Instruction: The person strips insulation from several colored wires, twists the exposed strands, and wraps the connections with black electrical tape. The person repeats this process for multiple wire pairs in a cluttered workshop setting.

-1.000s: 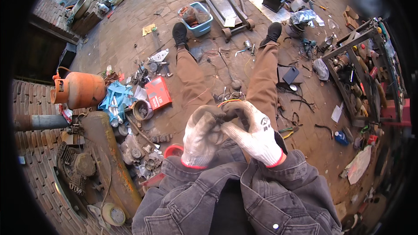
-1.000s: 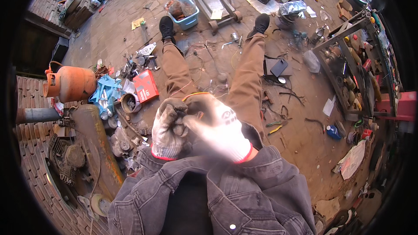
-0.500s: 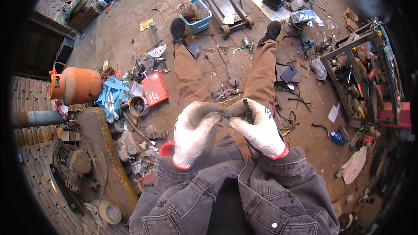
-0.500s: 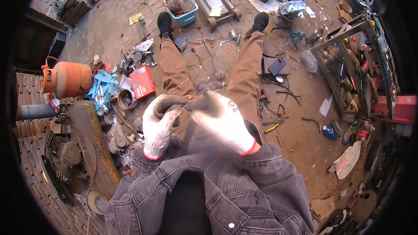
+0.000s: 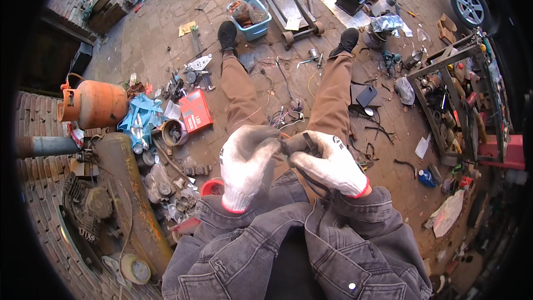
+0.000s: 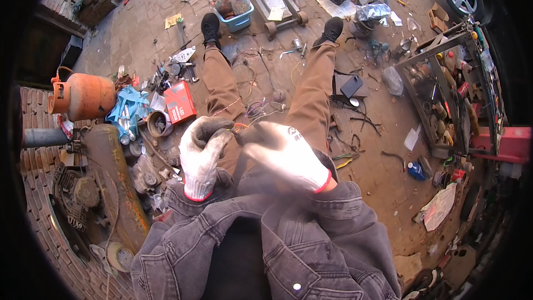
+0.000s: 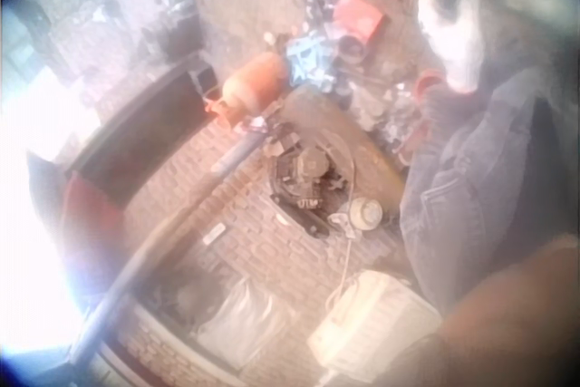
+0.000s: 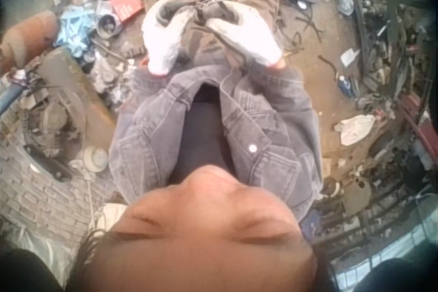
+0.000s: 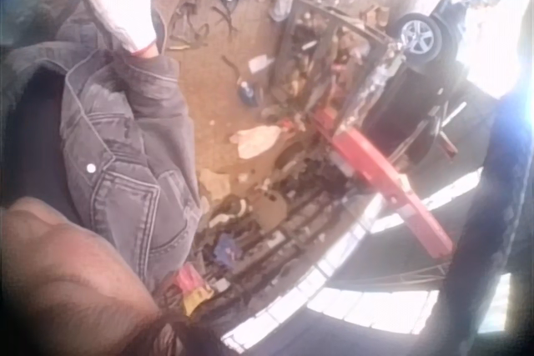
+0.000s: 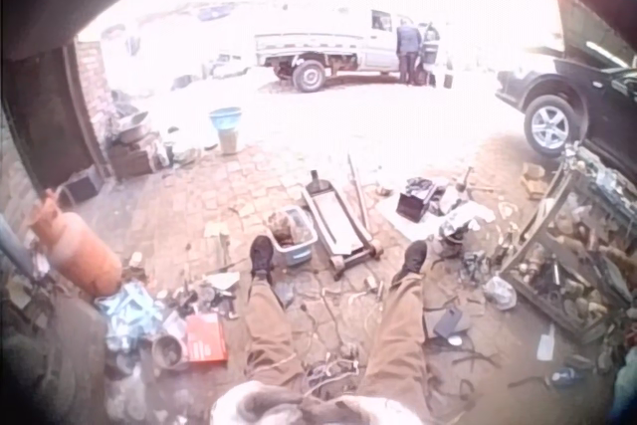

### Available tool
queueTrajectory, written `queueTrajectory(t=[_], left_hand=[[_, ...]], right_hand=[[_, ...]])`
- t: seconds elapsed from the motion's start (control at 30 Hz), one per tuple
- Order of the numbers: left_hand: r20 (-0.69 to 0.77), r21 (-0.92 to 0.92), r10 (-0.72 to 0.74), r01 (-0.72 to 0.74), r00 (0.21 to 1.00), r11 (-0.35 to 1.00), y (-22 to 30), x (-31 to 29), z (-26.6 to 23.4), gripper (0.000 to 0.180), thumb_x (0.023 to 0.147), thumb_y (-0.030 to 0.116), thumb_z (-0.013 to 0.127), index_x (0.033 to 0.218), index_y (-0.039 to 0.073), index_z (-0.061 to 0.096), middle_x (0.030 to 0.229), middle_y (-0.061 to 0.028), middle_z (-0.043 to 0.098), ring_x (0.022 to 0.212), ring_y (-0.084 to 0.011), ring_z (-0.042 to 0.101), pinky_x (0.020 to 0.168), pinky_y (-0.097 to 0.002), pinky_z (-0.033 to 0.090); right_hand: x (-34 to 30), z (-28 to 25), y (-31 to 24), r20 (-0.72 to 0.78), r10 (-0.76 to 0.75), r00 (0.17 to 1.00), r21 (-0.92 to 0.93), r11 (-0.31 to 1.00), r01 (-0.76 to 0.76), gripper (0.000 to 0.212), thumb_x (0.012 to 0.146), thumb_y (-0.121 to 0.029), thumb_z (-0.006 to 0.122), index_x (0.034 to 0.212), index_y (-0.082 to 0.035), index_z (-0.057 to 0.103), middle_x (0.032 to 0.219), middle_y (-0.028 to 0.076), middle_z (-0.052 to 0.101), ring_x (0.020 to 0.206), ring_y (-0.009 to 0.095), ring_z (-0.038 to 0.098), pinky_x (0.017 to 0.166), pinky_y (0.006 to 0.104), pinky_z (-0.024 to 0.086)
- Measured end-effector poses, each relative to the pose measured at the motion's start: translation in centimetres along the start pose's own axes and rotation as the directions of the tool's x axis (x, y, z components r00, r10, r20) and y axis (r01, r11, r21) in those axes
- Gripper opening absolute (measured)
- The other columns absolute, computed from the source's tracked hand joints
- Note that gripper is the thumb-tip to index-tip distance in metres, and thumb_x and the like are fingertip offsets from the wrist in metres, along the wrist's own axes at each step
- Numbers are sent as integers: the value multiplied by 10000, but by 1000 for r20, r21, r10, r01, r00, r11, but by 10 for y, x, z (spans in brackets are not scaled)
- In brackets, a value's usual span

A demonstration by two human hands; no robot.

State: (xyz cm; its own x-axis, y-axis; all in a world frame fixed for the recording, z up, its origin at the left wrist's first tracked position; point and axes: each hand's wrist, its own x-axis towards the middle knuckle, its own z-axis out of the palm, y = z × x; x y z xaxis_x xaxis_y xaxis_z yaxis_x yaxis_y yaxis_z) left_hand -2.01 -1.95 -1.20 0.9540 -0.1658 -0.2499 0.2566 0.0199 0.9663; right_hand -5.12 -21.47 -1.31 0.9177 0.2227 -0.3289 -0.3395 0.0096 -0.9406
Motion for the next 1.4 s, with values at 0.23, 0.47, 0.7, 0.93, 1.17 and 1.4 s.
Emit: queueTrajectory(t=[0.23,0.47,0.7,0.93,1.17,1.4], left_hand=[[41,-106,-73,77,997,991,0,0,-4,250,879,-13,680,1123,-59,648,1022,-109,705,905,-154,665,809,-279,541],[282,-27,116,-113,953,993,-3,4,2,414,813,43,763,1202,-30,642,1157,-116,650,1039,-183,649,897,-307,523],[267,8,-15,13,964,1000,-4,4,3,390,844,50,740,1217,-23,651,1103,-104,660,1002,-177,653,883,-306,528],[99,-222,-33,54,995,973,-6,0,11,368,872,15,677,1228,-60,630,1049,-99,697,862,-146,664,774,-280,550],[-11,-446,-68,56,998,893,-7,-2,9,331,894,42,701,1197,-70,632,985,-107,690,821,-173,671,714,-274,539],[92,-410,-91,121,992,904,-14,1,2,299,903,126,679,1133,-64,655,970,-125,687,872,-184,666,794,-312,534]], right_hand=[[-6,-4,-3,86,2,996,132,991,-14,326,901,-97,713,1186,46,645,1053,82,705,942,119,662,861,266,530],[-9,0,-10,49,-16,999,21,1000,15,265,921,-98,621,1141,46,655,1010,78,693,910,128,623,819,306,516],[-9,4,-10,5,36,999,231,972,-36,273,925,-49,672,1177,51,637,1067,85,696,958,113,653,865,259,530],[-8,11,-5,-41,11,999,274,962,0,370,926,-73,655,1269,46,583,1099,94,671,980,121,621,860,273,513],[-10,8,-11,-3,42,999,118,992,-41,398,912,-58,677,1280,60,583,1144,124,689,998,146,677,862,268,537],[-11,7,-11,56,56,997,2,998,-56,344,900,-132,712,1195,36,663,1009,89,717,925,128,647,838,295,526]])
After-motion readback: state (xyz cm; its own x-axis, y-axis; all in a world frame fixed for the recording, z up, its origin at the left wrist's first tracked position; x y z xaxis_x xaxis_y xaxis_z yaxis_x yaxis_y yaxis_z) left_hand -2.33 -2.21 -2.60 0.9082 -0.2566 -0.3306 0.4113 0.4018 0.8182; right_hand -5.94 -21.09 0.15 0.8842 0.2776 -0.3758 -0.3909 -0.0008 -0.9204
